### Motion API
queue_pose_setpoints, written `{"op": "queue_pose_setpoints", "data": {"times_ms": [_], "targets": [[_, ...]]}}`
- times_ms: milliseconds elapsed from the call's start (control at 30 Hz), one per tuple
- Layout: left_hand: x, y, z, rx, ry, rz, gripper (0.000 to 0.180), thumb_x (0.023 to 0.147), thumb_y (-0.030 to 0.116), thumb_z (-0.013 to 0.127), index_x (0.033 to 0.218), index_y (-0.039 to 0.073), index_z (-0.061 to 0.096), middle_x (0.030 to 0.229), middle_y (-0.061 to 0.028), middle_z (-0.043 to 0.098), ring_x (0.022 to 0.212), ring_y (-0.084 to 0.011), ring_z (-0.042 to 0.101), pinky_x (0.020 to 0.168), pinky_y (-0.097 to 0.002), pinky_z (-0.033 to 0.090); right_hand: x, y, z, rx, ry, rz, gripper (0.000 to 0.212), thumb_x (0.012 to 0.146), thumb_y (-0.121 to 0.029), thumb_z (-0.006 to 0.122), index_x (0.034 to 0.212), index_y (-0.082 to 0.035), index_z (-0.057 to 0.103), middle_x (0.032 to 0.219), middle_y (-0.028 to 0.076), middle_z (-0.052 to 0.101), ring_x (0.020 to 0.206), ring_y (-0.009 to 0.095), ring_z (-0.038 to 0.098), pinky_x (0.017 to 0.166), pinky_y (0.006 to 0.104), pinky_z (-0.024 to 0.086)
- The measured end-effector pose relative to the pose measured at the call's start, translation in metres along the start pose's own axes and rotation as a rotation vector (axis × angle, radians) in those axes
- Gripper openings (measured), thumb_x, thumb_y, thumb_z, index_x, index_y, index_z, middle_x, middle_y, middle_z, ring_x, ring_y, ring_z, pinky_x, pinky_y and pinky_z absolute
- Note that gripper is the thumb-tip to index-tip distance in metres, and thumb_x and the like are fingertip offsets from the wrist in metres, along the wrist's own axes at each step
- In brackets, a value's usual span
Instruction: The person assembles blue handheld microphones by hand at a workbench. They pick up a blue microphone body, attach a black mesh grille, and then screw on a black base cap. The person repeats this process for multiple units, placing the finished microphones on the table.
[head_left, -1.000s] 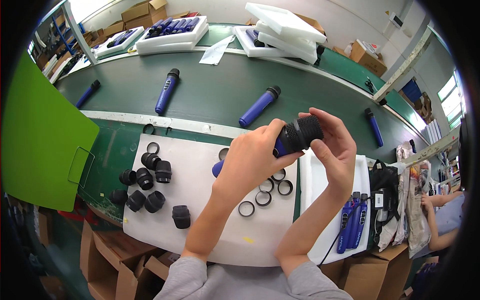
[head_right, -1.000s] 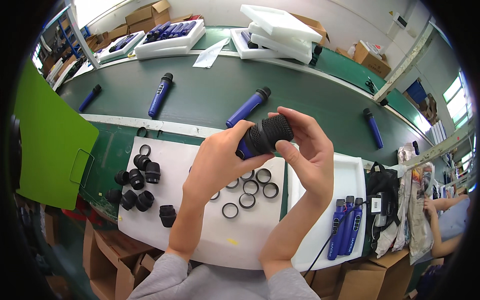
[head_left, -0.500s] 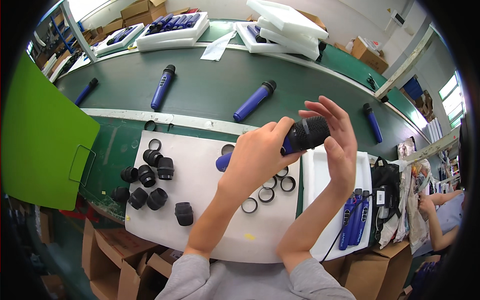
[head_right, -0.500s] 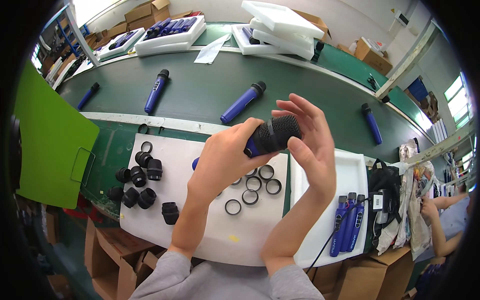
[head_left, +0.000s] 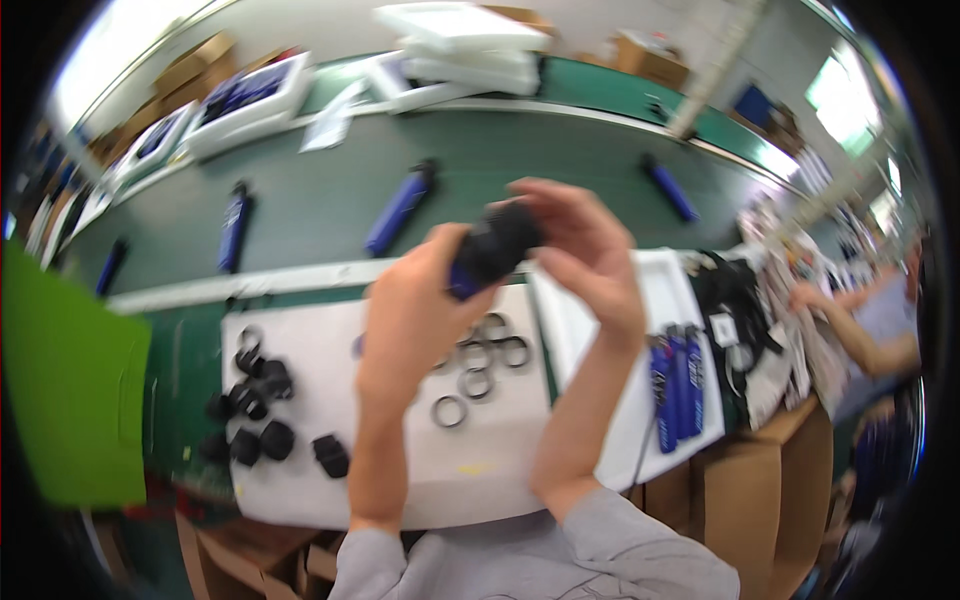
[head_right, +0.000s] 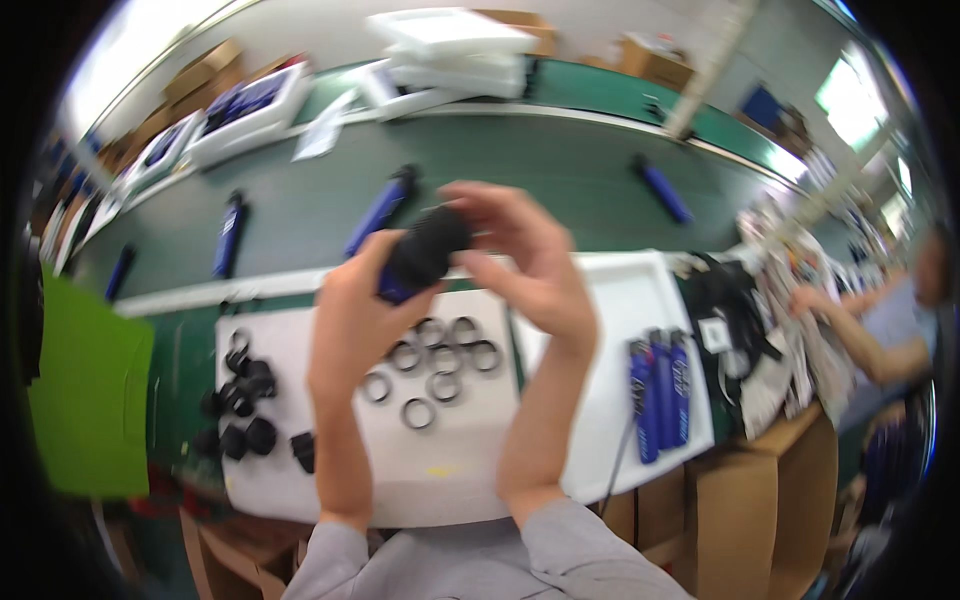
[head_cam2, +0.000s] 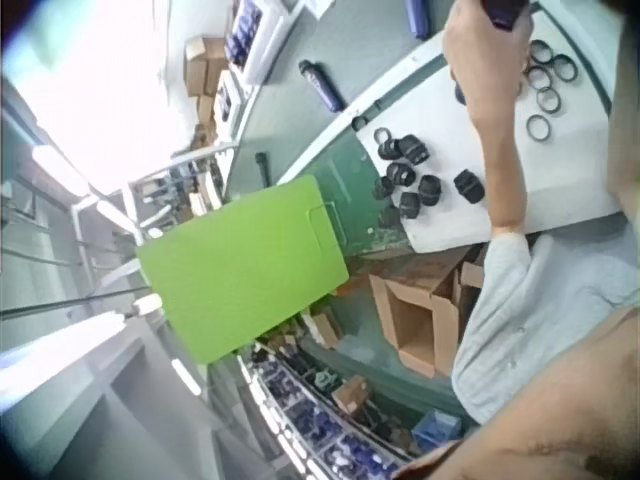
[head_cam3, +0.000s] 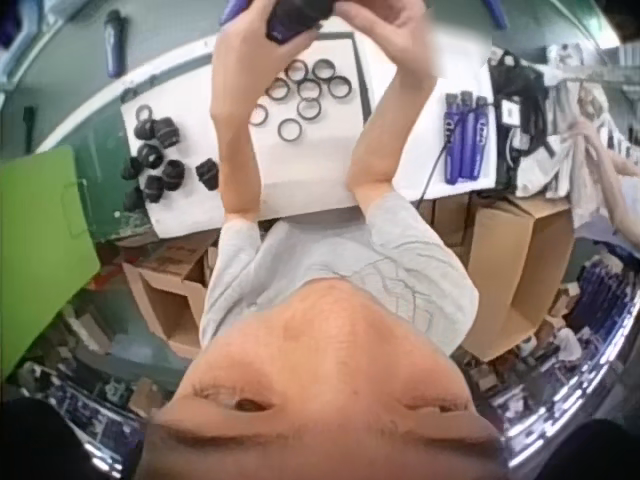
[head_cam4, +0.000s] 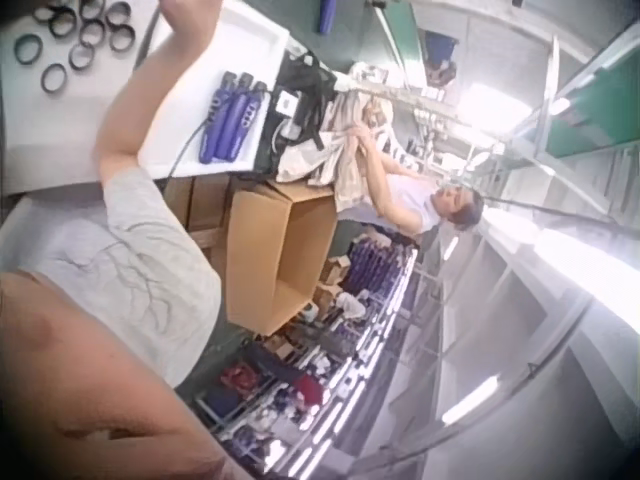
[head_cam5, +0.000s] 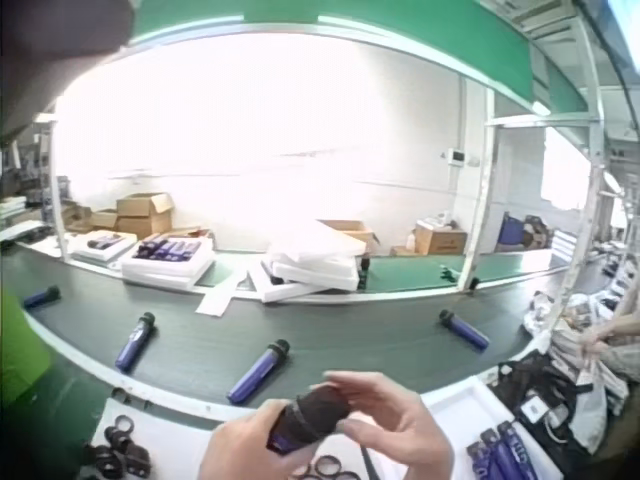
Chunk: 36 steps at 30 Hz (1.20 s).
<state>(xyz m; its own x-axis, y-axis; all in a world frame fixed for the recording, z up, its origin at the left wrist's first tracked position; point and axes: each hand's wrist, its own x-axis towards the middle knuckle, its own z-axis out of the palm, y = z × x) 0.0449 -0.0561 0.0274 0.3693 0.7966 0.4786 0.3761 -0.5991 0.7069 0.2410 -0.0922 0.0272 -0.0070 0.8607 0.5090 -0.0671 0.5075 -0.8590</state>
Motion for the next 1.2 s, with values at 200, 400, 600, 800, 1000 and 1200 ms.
{"op": "queue_pose_setpoints", "data": {"times_ms": [200, 400, 600, 800, 1000, 1200], "targets": [[0.001, 0.014, 0.0, -0.069, -0.044, -0.151, 0.034, 0.079, 0.012, 0.08, 0.105, 0.0, 0.062, 0.075, -0.0072, 0.065, 0.065, -0.0119, 0.058, 0.063, -0.029, 0.05, 0.005, -0.001, 0.009, -0.261, 0.171, 0.06, 0.044, 0.086, -0.031, 0.083, 0.109, 0.001, 0.062, 0.099, 0.01, 0.07, 0.093, 0.018, 0.067, 0.087, 0.0343, 0.055], [0.001, 0.015, 0.005, -0.068, -0.096, -0.069, 0.037, 0.077, 0.016, 0.083, 0.104, 0.001, 0.063, 0.077, -0.0142, 0.068, 0.064, -0.0262, 0.067, 0.062, -0.0347, 0.052, -0.002, -0.01, -0.004, -0.073, 0.068, 0.154, 0.054, 0.086, -0.031, 0.082, 0.122, 0.003, 0.059, 0.11, 0.015, 0.068, 0.106, 0.022, 0.066, 0.096, 0.0364, 0.052], [0.002, 0.013, 0.008, -0.098, -0.128, -0.114, 0.037, 0.076, 0.017, 0.084, 0.102, 0.0, 0.064, 0.078, -0.0156, 0.069, 0.066, -0.0279, 0.068, 0.062, -0.0349, 0.052, -0.002, -0.004, 0.002, 0.073, 0.123, -0.007, 0.051, 0.083, -0.025, 0.084, 0.122, 0.002, 0.064, 0.109, 0.012, 0.07, 0.098, 0.019, 0.069, 0.091, 0.0338, 0.055], [-0.002, 0.008, 0.012, -0.023, -0.057, -0.027, 0.036, 0.076, 0.016, 0.084, 0.102, 0.001, 0.064, 0.075, -0.011, 0.067, 0.063, -0.0206, 0.066, 0.061, -0.033, 0.052, -0.002, -0.005, -0.002, -0.227, 0.152, 0.167, 0.044, 0.083, -0.024, 0.084, 0.114, 0.001, 0.066, 0.096, 0.008, 0.072, 0.091, 0.017, 0.069, 0.083, 0.0313, 0.055], [0.0, 0.003, 0.014, -0.018, -0.096, -0.034, 0.037, 0.076, 0.017, 0.084, 0.101, -0.001, 0.063, 0.075, -0.0133, 0.068, 0.065, -0.0232, 0.067, 0.062, -0.0331, 0.052, -0.004, -0.008, -0.006, -0.041, 0.009, 0.07, 0.046, 0.088, -0.017, 0.078, 0.128, 0.001, 0.063, 0.117, 0.014, 0.068, 0.108, 0.02, 0.065, 0.089, 0.0332, 0.054], [-0.002, 0.0, 0.011, -0.033, -0.181, -0.083, 0.036, 0.078, 0.019, 0.083, 0.097, -0.002, 0.061, 0.074, -0.0142, 0.067, 0.063, -0.0241, 0.067, 0.062, -0.0342, 0.052, -0.003, -0.01, -0.004, -0.131, -0.021, -0.005, 0.042, 0.087, -0.016, 0.079, 0.124, 0.0, 0.066, 0.114, 0.011, 0.069, 0.105, 0.019, 0.065, 0.09, 0.0333, 0.054]]}}
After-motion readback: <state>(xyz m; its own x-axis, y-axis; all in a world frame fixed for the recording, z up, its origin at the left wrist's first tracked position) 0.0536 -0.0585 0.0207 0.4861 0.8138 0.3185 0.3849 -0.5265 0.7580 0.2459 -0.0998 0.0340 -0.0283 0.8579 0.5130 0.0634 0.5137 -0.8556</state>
